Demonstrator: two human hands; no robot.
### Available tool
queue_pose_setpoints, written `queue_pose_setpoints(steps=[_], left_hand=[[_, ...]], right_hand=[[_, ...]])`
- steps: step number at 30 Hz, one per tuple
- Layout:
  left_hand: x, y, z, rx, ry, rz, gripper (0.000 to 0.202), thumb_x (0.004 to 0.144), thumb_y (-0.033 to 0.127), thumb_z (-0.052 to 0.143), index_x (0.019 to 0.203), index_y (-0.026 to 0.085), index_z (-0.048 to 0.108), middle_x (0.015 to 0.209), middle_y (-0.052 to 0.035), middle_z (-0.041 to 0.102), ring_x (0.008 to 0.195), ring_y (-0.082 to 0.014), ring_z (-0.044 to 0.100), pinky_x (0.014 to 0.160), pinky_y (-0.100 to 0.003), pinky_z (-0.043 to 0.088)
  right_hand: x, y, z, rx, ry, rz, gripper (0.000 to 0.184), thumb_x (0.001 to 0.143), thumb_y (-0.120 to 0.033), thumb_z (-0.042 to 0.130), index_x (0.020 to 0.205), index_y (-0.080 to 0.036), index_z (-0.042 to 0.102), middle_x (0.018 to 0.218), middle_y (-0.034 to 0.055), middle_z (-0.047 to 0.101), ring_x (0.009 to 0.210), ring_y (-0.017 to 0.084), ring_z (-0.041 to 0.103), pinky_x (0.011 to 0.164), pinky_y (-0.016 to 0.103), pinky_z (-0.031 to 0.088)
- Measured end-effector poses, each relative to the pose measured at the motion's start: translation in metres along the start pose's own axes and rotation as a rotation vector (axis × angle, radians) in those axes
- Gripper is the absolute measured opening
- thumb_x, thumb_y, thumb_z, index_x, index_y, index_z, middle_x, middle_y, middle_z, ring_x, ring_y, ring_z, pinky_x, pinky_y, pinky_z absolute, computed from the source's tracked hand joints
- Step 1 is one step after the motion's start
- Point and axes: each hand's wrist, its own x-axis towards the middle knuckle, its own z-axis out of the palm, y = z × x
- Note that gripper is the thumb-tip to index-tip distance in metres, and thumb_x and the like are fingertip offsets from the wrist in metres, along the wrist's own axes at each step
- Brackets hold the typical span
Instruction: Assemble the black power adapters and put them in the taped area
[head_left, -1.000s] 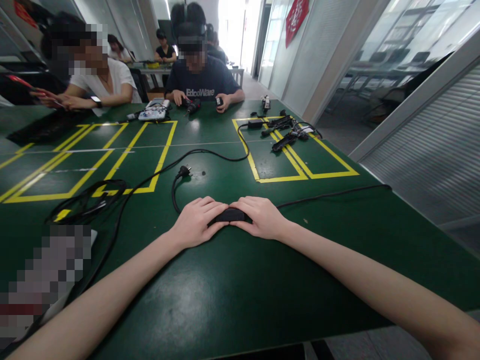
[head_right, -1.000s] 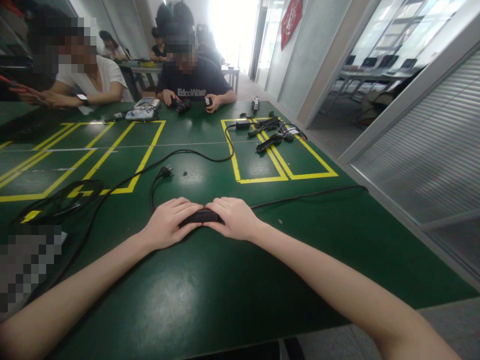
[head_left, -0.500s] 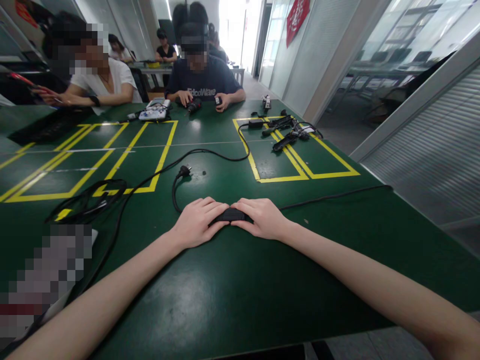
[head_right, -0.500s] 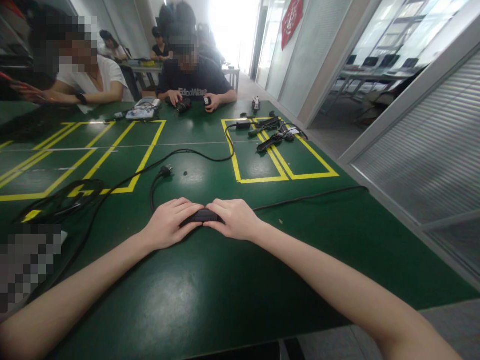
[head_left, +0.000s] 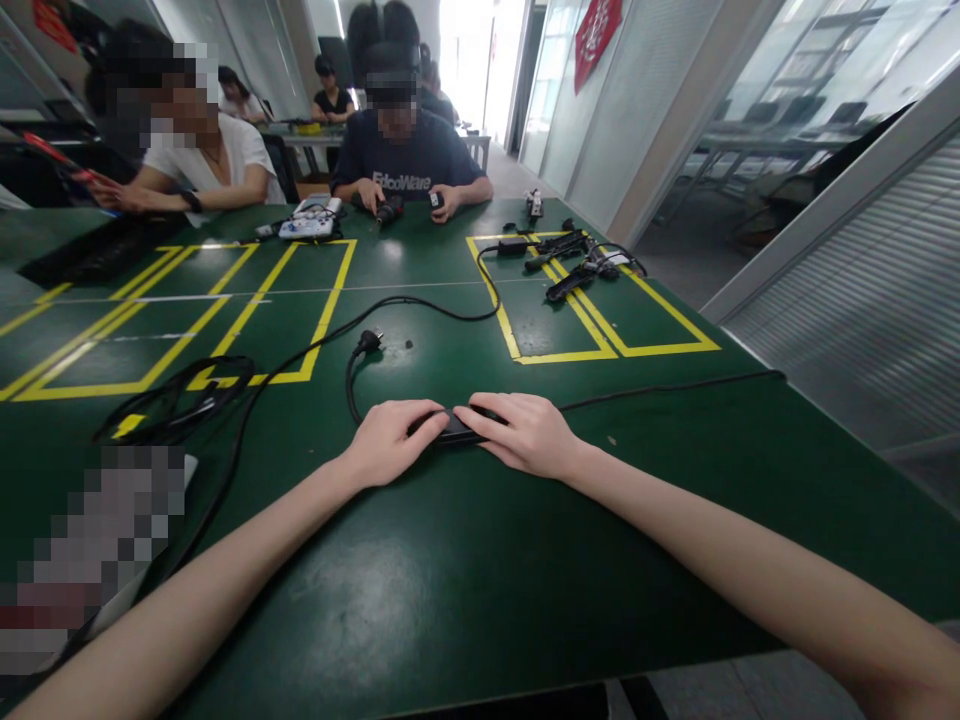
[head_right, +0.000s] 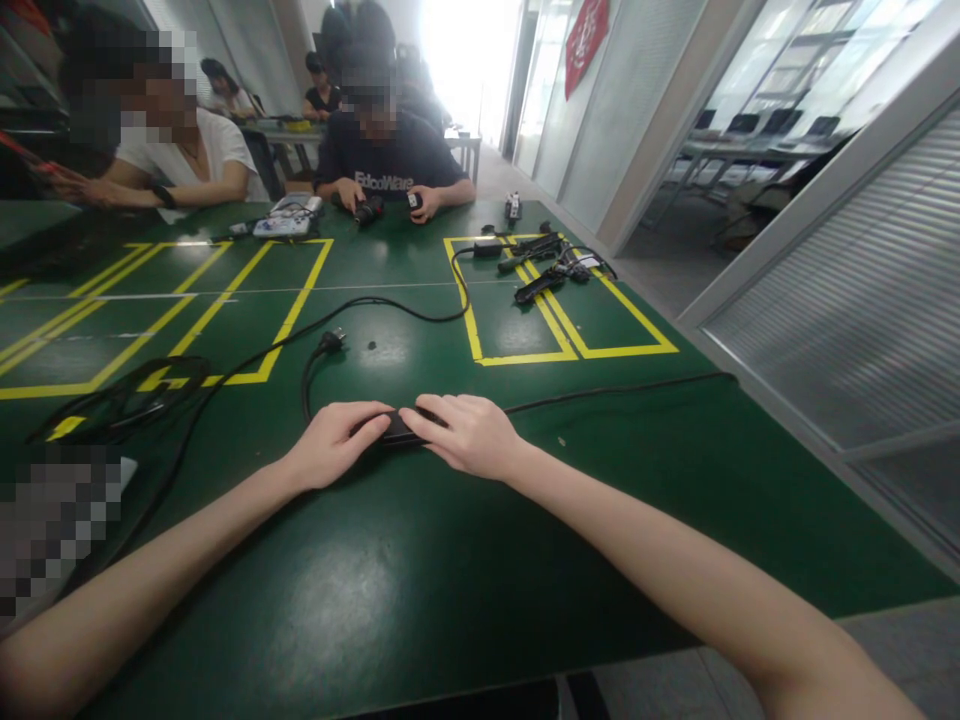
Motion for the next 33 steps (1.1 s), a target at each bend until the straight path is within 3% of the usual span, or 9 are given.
queue_pose_setpoints(steps=[4,6,9,13,19,24,29,33], left_hand=[[0.006,-0.004,-0.004,-0.332,-0.174,-0.138,0.049,0.096,0.059,0.052,0.1,0.016,0.075,0.082,-0.0024,0.073,0.069,-0.0165,0.063,0.065,-0.027,0.05],[0.007,-0.006,-0.003,-0.385,-0.174,-0.13,0.047,0.093,0.057,0.057,0.105,0.015,0.074,0.087,-0.0038,0.073,0.075,-0.0179,0.065,0.069,-0.029,0.052],[0.005,-0.006,0.002,-0.316,-0.081,-0.097,0.039,0.095,0.05,0.057,0.108,0.016,0.072,0.094,-0.0048,0.074,0.082,-0.0195,0.065,0.074,-0.031,0.053],[0.0,-0.001,0.008,-0.223,0.027,-0.007,0.031,0.096,0.043,0.059,0.111,0.018,0.067,0.099,-0.0056,0.072,0.084,-0.0189,0.065,0.076,-0.032,0.054],[-0.004,0.002,0.008,0.017,0.13,0.103,0.027,0.097,0.044,0.06,0.106,0.019,0.067,0.089,-0.0048,0.068,0.082,-0.0198,0.061,0.075,-0.033,0.052],[-0.003,0.001,0.011,0.081,0.112,0.102,0.029,0.097,0.046,0.059,0.104,0.019,0.069,0.088,-0.004,0.069,0.079,-0.0191,0.063,0.073,-0.032,0.051],[-0.003,0.002,0.011,0.086,0.064,0.109,0.031,0.101,0.044,0.054,0.098,0.018,0.069,0.084,-0.0036,0.067,0.078,-0.0184,0.063,0.069,-0.03,0.05],[-0.005,0.004,0.011,0.11,0.116,0.144,0.032,0.099,0.049,0.058,0.103,0.018,0.068,0.089,-0.0049,0.069,0.082,-0.0199,0.066,0.073,-0.032,0.053]], right_hand=[[0.0,0.001,0.0,-0.02,0.001,0.005,0.039,0.108,-0.028,0.038,0.138,-0.02,0.062,0.121,0.0139,0.069,0.095,0.021,0.068,0.079,0.032,0.055],[0.0,0.001,0.001,-0.024,0.012,-0.011,0.038,0.107,-0.027,0.041,0.137,-0.019,0.062,0.121,0.0138,0.068,0.095,0.021,0.068,0.078,0.032,0.055],[0.001,0.002,0.002,0.014,0.003,-0.005,0.036,0.102,-0.026,0.048,0.134,-0.018,0.062,0.121,0.0139,0.067,0.091,0.021,0.068,0.076,0.032,0.056],[0.002,0.001,0.004,0.151,-0.025,0.098,0.051,0.097,-0.04,0.058,0.142,-0.016,0.055,0.118,0.0134,0.068,0.088,0.022,0.07,0.072,0.032,0.055],[0.004,0.003,0.007,0.184,-0.012,0.178,0.033,0.108,-0.029,0.041,0.128,-0.015,0.064,0.104,0.0111,0.073,0.083,0.019,0.071,0.07,0.029,0.053],[0.004,0.003,0.007,0.174,0.045,0.121,0.035,0.11,-0.028,0.038,0.123,-0.012,0.066,0.102,0.0119,0.074,0.086,0.02,0.071,0.074,0.03,0.054],[0.003,0.002,0.006,0.151,0.057,0.126,0.036,0.11,-0.028,0.036,0.12,-0.014,0.067,0.099,0.0101,0.075,0.08,0.018,0.07,0.069,0.028,0.052],[0.004,0.001,0.005,0.104,0.09,0.129,0.039,0.111,-0.029,0.033,0.118,-0.014,0.068,0.098,0.0099,0.075,0.076,0.017,0.069,0.067,0.028,0.05]])
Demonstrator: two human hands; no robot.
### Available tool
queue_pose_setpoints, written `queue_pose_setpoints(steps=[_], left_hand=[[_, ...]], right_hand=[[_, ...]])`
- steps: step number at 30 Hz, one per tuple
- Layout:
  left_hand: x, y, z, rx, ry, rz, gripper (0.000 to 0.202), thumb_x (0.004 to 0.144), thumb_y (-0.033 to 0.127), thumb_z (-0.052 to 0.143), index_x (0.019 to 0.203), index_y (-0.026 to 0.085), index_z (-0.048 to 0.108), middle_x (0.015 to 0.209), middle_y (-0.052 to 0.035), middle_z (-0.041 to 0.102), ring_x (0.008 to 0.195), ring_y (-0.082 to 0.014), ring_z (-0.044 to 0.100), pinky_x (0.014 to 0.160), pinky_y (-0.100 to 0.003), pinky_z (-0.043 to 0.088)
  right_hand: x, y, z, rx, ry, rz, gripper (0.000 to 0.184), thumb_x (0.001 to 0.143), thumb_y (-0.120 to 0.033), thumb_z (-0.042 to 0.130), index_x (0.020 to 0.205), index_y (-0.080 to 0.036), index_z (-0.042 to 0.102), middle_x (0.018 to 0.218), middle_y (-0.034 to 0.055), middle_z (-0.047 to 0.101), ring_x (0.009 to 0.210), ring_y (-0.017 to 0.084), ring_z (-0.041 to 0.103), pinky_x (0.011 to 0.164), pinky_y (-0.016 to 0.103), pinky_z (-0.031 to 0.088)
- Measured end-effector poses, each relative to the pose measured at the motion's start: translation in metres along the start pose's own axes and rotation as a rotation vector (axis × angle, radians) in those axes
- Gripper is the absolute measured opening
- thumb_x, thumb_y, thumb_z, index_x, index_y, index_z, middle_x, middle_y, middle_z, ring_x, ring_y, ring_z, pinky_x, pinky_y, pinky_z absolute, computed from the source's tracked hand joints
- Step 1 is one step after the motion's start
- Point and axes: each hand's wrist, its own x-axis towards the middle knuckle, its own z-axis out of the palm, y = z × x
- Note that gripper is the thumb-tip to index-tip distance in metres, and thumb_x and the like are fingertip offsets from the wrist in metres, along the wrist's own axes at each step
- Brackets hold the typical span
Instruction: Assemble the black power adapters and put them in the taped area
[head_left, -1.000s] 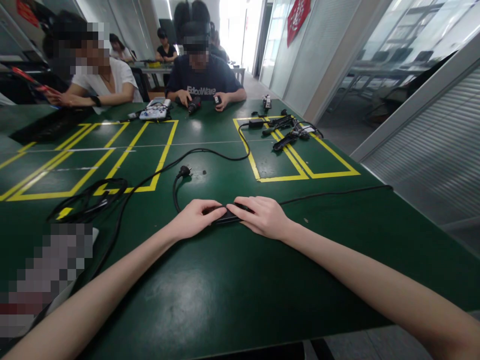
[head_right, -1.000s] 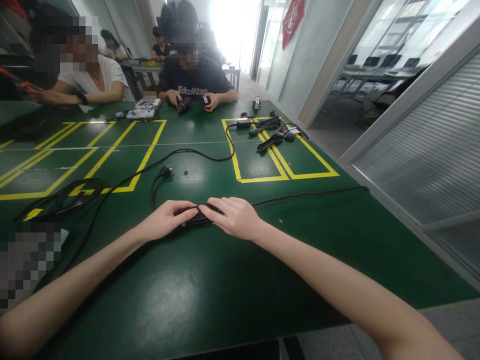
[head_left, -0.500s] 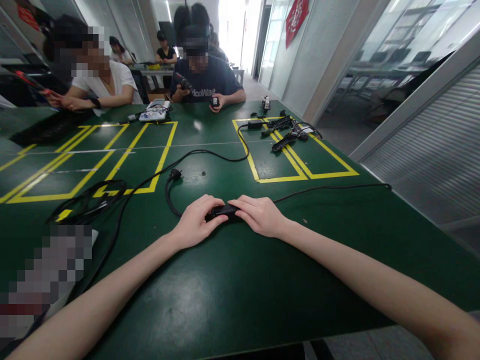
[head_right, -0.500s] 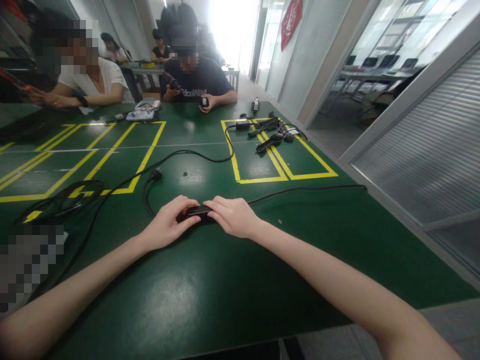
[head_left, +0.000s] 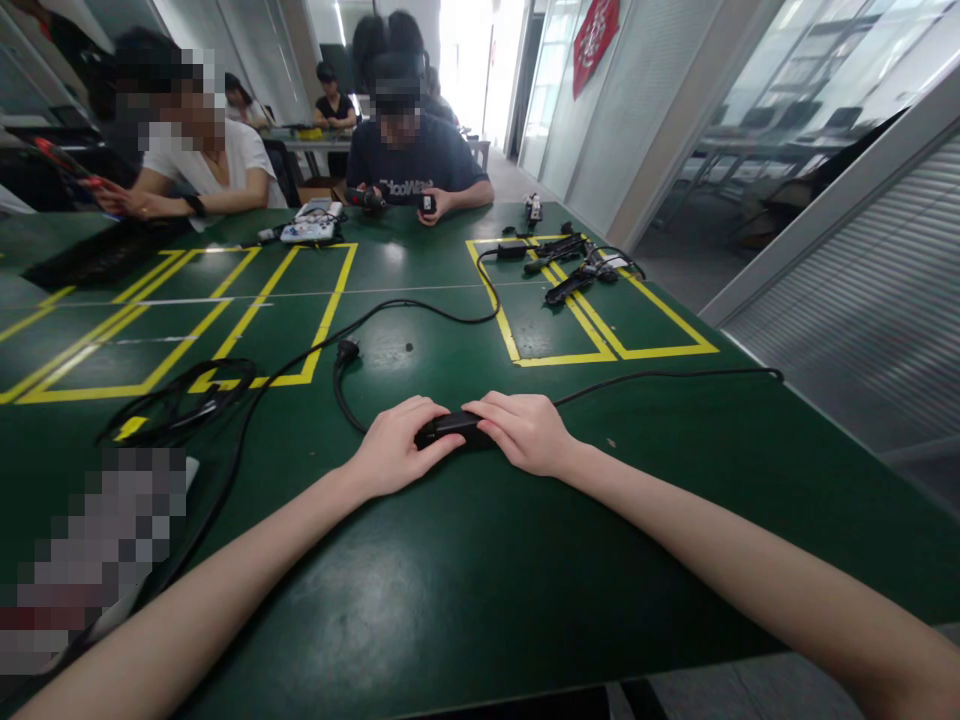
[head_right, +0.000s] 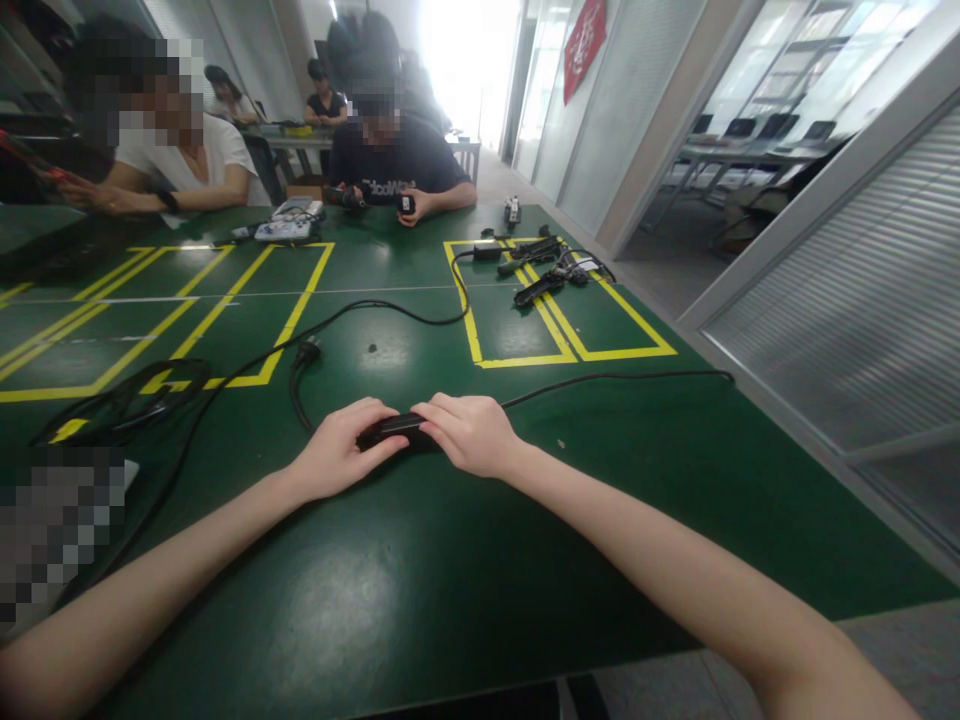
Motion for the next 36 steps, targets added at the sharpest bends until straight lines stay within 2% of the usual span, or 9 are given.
queue_pose_setpoints(steps=[3,5,8,10,17,19,24,32,36], left_hand=[[-0.003,0.002,0.002,0.132,0.101,0.136,0.045,0.093,0.051,0.068,0.125,0.019,0.063,0.111,-0.0109,0.072,0.099,-0.0248,0.069,0.086,-0.038,0.056],[-0.004,0.003,0.004,0.256,0.165,0.27,0.049,0.095,0.042,0.067,0.137,0.02,0.057,0.125,-0.014,0.07,0.111,-0.0268,0.068,0.093,-0.04,0.054],[-0.003,0.002,0.006,0.39,0.233,0.439,0.039,0.101,0.021,0.055,0.14,0.021,0.055,0.128,-0.0117,0.072,0.117,-0.0241,0.068,0.096,-0.039,0.053],[-0.002,0.001,0.006,0.436,0.249,0.487,0.039,0.102,0.018,0.051,0.141,0.02,0.054,0.127,-0.0104,0.074,0.115,-0.0226,0.069,0.095,-0.038,0.053],[-0.001,-0.001,0.007,0.463,0.183,0.443,0.038,0.105,0.027,0.05,0.14,0.015,0.055,0.126,-0.0141,0.074,0.106,-0.0236,0.073,0.092,-0.038,0.056],[-0.001,-0.002,0.008,0.443,0.19,0.42,0.036,0.105,0.03,0.05,0.136,0.014,0.058,0.122,-0.0149,0.075,0.101,-0.0238,0.074,0.088,-0.038,0.057],[0.0,-0.003,0.008,0.385,0.187,0.377,0.035,0.105,0.033,0.049,0.13,0.01,0.06,0.115,-0.0162,0.077,0.095,-0.0244,0.074,0.083,-0.038,0.057],[-0.001,-0.006,0.01,0.308,0.122,0.298,0.038,0.104,0.042,0.052,0.126,0.013,0.063,0.109,-0.0138,0.078,0.091,-0.0238,0.075,0.083,-0.039,0.056],[0.0,-0.003,0.006,0.348,0.216,0.308,0.05,0.102,0.039,0.058,0.145,0.016,0.051,0.136,-0.0169,0.069,0.124,-0.029,0.067,0.11,-0.049,0.047]], right_hand=[[0.0,-0.002,0.0,-0.014,0.055,0.024,0.041,0.111,-0.029,0.032,0.115,-0.014,0.069,0.094,0.0095,0.075,0.074,0.017,0.069,0.067,0.029,0.05],[0.0,-0.004,0.0,0.01,0.078,0.066,0.042,0.111,-0.028,0.03,0.113,-0.014,0.07,0.092,0.0093,0.075,0.073,0.017,0.069,0.066,0.029,0.049],[0.001,-0.007,0.002,0.077,0.064,0.159,0.045,0.111,-0.029,0.027,0.11,-0.015,0.07,0.092,0.0093,0.074,0.076,0.019,0.07,0.067,0.029,0.05],[0.002,-0.009,0.002,0.122,0.019,0.246,0.045,0.111,-0.03,0.026,0.107,-0.018,0.07,0.094,0.0088,0.075,0.082,0.02,0.072,0.07,0.029,0.05],[0.012,-0.011,-0.007,0.297,-0.146,0.514,0.026,0.109,-0.036,0.034,0.106,-0.025,0.058,0.08,0.0002,0.072,0.071,0.021,0.07,0.067,0.029,0.045],[0.014,-0.011,-0.012,0.358,-0.16,0.473,0.019,0.105,-0.04,0.045,0.112,-0.025,0.054,0.083,-0.0005,0.073,0.072,0.021,0.07,0.068,0.029,0.046],[0.016,-0.001,-0.021,0.37,-0.251,0.252,0.035,0.09,-0.039,0.071,0.118,-0.023,0.056,0.109,0.0068,0.074,0.091,0.024,0.072,0.077,0.031,0.051],[0.021,0.006,-0.033,0.25,-0.391,0.124,0.022,0.096,-0.041,0.066,0.106,-0.021,0.064,0.096,0.0067,0.076,0.085,0.024,0.073,0.07,0.029,0.047],[0.021,0.017,-0.04,0.275,-0.29,0.207,0.023,0.092,-0.042,0.069,0.102,-0.021,0.066,0.087,0.0037,0.074,0.074,0.021,0.069,0.066,0.028,0.045]])
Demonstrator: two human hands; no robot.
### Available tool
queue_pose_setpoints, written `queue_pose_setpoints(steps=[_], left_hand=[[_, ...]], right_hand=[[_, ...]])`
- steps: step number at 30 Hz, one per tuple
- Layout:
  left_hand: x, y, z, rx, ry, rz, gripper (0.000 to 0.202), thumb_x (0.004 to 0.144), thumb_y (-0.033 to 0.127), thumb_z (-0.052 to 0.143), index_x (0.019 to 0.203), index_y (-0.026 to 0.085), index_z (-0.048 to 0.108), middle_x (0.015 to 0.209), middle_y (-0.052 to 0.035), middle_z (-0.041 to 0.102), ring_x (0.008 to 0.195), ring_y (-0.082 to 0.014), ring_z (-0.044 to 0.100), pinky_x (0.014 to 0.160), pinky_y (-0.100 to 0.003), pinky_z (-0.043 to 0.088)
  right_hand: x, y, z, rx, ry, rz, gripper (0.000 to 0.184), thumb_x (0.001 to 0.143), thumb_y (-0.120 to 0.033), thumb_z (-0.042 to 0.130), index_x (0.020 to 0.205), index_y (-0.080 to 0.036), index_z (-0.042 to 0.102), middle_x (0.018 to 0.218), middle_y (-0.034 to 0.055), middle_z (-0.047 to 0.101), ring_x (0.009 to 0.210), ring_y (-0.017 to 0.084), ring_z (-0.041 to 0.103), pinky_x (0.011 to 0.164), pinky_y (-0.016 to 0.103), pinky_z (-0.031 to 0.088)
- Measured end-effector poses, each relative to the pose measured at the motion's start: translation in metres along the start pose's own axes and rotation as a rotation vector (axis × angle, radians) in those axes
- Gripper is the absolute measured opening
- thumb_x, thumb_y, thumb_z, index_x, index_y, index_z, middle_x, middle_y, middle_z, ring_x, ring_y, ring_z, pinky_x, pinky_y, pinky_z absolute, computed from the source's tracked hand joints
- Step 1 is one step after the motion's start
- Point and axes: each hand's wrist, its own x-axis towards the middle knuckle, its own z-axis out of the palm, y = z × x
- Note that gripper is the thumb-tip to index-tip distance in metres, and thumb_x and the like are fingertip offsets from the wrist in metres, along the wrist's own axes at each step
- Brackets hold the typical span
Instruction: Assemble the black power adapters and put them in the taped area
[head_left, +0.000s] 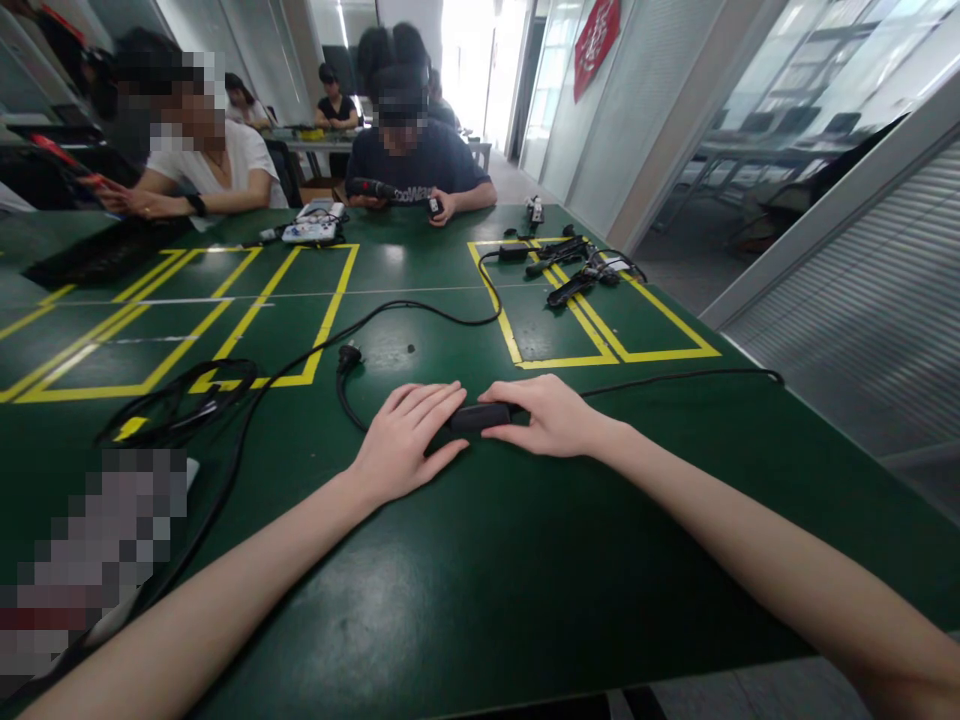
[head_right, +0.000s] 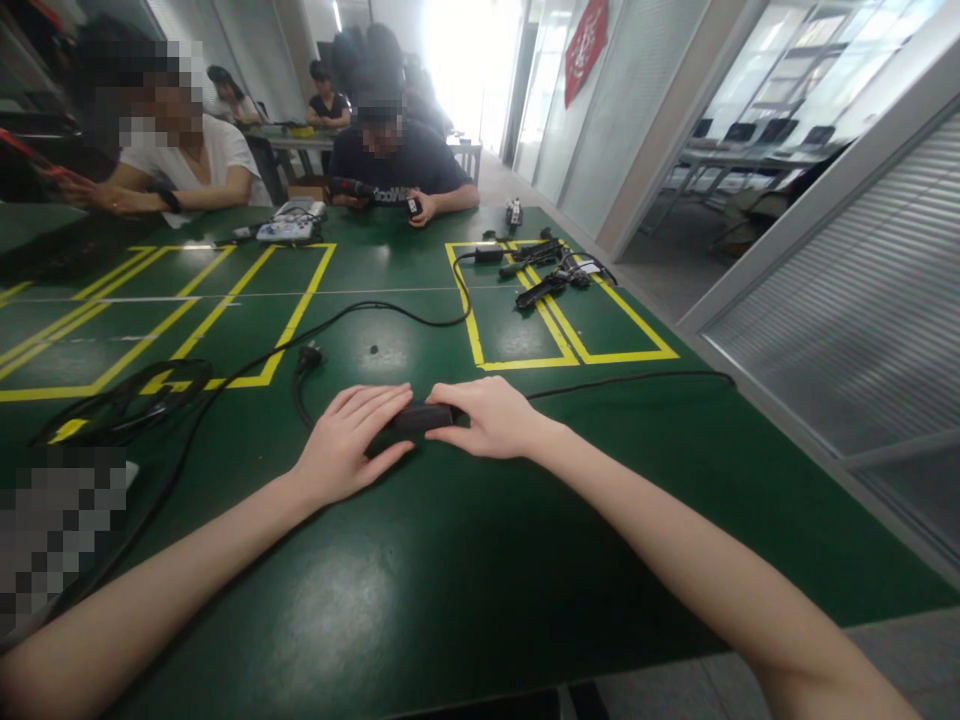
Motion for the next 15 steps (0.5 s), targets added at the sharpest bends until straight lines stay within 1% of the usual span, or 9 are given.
queue_pose_setpoints(steps=[1,2,3,4,7,10,12,13,15], left_hand=[[0.001,0.001,-0.001,0.037,0.032,0.007,0.054,0.101,0.035,0.058,0.15,0.017,0.046,0.145,-0.0181,0.062,0.134,-0.0313,0.06,0.118,-0.056,0.038],[0.001,0.002,-0.002,0.065,0.057,0.018,0.058,0.1,0.031,0.058,0.154,0.018,0.042,0.152,-0.018,0.057,0.141,-0.0325,0.053,0.123,-0.06,0.029],[0.002,0.003,-0.003,0.075,0.064,0.041,0.059,0.1,0.027,0.057,0.156,0.02,0.04,0.155,-0.0172,0.053,0.145,-0.0325,0.049,0.126,-0.062,0.023],[0.002,0.003,-0.003,0.069,0.057,0.064,0.059,0.099,0.024,0.056,0.156,0.021,0.04,0.155,-0.016,0.053,0.147,-0.0317,0.047,0.127,-0.062,0.02],[0.001,0.002,0.0,-0.009,-0.011,0.089,0.049,0.099,0.02,0.054,0.148,0.019,0.05,0.147,-0.0127,0.062,0.143,-0.0279,0.052,0.127,-0.057,0.027],[-0.001,-0.001,0.003,-0.054,-0.034,0.027,0.037,0.1,0.02,0.054,0.136,0.017,0.061,0.138,-0.0123,0.068,0.138,-0.0268,0.057,0.123,-0.053,0.036],[-0.001,-0.003,0.005,-0.073,-0.049,0.002,0.034,0.1,0.021,0.053,0.132,0.017,0.064,0.135,-0.0119,0.07,0.135,-0.0261,0.059,0.122,-0.052,0.039],[-0.001,-0.003,0.005,-0.084,-0.059,-0.003,0.033,0.101,0.022,0.053,0.131,0.018,0.065,0.134,-0.0117,0.071,0.133,-0.0259,0.061,0.121,-0.052,0.04],[-0.001,-0.003,0.004,-0.11,-0.087,-0.009,0.033,0.101,0.026,0.054,0.131,0.018,0.066,0.132,-0.0114,0.072,0.131,-0.0257,0.062,0.121,-0.051,0.041]], right_hand=[[0.001,0.005,-0.004,0.046,0.062,0.039,0.023,0.09,-0.042,0.07,0.1,-0.021,0.066,0.084,0.0027,0.072,0.072,0.02,0.067,0.066,0.028,0.045],[0.001,0.011,-0.009,0.103,0.136,0.084,0.024,0.089,-0.042,0.071,0.097,-0.021,0.065,0.082,0.0017,0.071,0.07,0.019,0.066,0.065,0.027,0.045],[0.002,0.018,-0.015,0.168,0.226,0.132,0.024,0.087,-0.043,0.071,0.094,-0.021,0.064,0.081,0.0009,0.069,0.069,0.018,0.065,0.064,0.027,0.045],[0.003,0.025,-0.022,0.236,0.324,0.184,0.027,0.085,-0.045,0.072,0.09,-0.021,0.062,0.078,0.0002,0.068,0.067,0.017,0.064,0.061,0.026,0.045],[0.004,0.048,-0.045,0.408,0.605,0.326,0.037,0.076,-0.052,0.078,0.084,-0.022,0.057,0.069,-0.0023,0.063,0.057,0.014,0.059,0.051,0.023,0.04],[0.0,0.067,-0.069,0.512,0.85,0.424,0.042,0.072,-0.05,0.083,0.082,-0.023,0.051,0.066,-0.0023,0.064,0.046,0.009,0.048,0.042,0.02,0.028],[-0.006,0.08,-0.085,0.549,0.998,0.486,0.041,0.074,-0.045,0.082,0.081,-0.024,0.047,0.063,-0.002,0.065,0.039,0.006,0.036,0.039,0.02,0.019],[-0.01,0.086,-0.092,0.542,1.082,0.523,0.039,0.076,-0.042,0.08,0.081,-0.024,0.046,0.062,-0.0027,0.064,0.038,0.006,0.035,0.038,0.02,0.017],[-0.019,0.1,-0.105,0.478,1.228,0.607,0.033,0.081,-0.035,0.076,0.083,-0.025,0.045,0.062,-0.0038,0.061,0.039,0.007,0.039,0.039,0.02,0.018]])
